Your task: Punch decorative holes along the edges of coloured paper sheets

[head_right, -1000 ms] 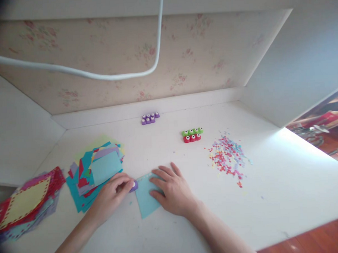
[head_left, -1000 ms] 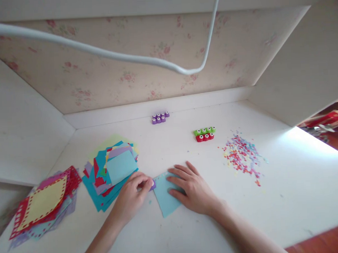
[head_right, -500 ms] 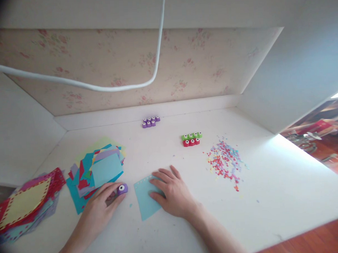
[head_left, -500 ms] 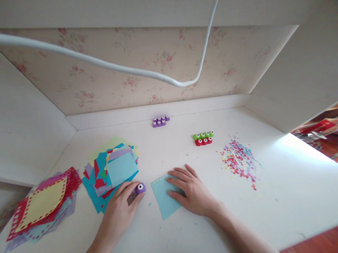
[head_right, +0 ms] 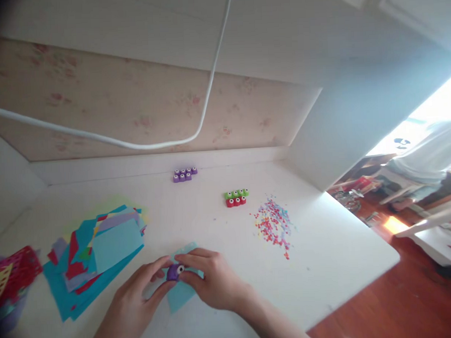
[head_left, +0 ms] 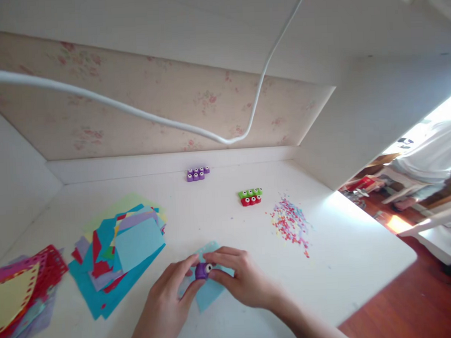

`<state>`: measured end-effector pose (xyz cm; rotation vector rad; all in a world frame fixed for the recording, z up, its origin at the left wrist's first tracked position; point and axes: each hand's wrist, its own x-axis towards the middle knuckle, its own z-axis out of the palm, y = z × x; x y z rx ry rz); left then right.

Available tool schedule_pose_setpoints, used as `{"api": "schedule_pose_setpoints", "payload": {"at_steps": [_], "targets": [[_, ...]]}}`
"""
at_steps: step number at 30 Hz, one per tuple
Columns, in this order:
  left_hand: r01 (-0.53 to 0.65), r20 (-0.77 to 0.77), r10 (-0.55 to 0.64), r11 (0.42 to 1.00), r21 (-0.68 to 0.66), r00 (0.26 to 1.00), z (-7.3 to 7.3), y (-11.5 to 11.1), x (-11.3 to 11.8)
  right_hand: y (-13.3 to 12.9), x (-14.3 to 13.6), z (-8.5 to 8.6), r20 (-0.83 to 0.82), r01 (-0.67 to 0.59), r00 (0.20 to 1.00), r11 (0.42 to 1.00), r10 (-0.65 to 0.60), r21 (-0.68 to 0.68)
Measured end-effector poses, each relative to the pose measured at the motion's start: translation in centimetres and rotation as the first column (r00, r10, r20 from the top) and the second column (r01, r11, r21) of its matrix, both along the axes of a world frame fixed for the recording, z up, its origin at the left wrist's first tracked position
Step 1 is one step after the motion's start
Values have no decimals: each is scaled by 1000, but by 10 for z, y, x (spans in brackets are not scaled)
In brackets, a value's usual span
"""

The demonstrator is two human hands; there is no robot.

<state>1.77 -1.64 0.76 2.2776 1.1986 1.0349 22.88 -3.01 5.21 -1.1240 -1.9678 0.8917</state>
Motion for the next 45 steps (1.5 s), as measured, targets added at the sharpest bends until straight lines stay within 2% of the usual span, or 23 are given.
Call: {"api": "schedule_pose_setpoints", "payload": {"at_steps": [3,5,7,9,10,11,12,13,16,19,23,27,32,35,37,39,42,45], "targets": [[12,12,-12,1000,20,1000,-3,0,2,5,6,3,-22,-38,999,994,36,-102],[2,9,-3,999,40,1000,-4,0,1,13,15,4,-87,-30,996,981,13,-193],[-19,0,19,998,59,1000,-5,-1,-3,27,32,5,-157,37,984,963,-81,-266],[-32,-23,34,996,89,999,-7,-1,-8,51,60,7,-148,207,955,936,-256,-286],[-31,-41,36,994,109,999,-8,-1,-11,65,77,9,-87,348,920,900,-381,-261],[-24,-63,33,991,134,997,-9,-1,-13,81,95,10,-7,512,850,830,-526,-222],[-16,-86,30,988,157,996,-11,0,-14,97,114,11,80,668,742,725,-666,-167],[-4,-108,24,984,176,994,-12,0,-15,113,132,12,124,736,677,663,-726,-134],[49,-158,-18,980,194,987,-14,2,-16,151,175,7,240,836,541,547,-806,-49],[92,-183,-57,978,186,982,-15,2,-16,173,197,-6,369,868,453,496,-812,24],[79,-181,-43,977,197,982,-13,2,-17,187,204,-24,491,858,420,511,-763,59],[69,-182,-32,977,203,983,-9,2,-17,193,205,-29,571,850,403,524,-715,56],[96,-195,-55,974,205,979,-5,3,-16,194,203,-15,609,847,369,523,-702,91],[91,-193,-50,974,208,980,-4,3,-15,198,191,-2,594,820,364,550,-717,161],[84,-193,-44,975,203,980,-2,2,-15,203,172,4,588,769,404,608,-701,196],[109,-207,-66,973,204,976,1,1,-15,212,143,5,590,681,486,702,-645,207],[191,-240,-144,964,186,960,8,-2,-15,228,89,-3,594,500,625,844,-507,195],[240,-246,-194,955,173,950,12,-5,-15,248,39,-14,582,362,708,913,-400,187]]}}
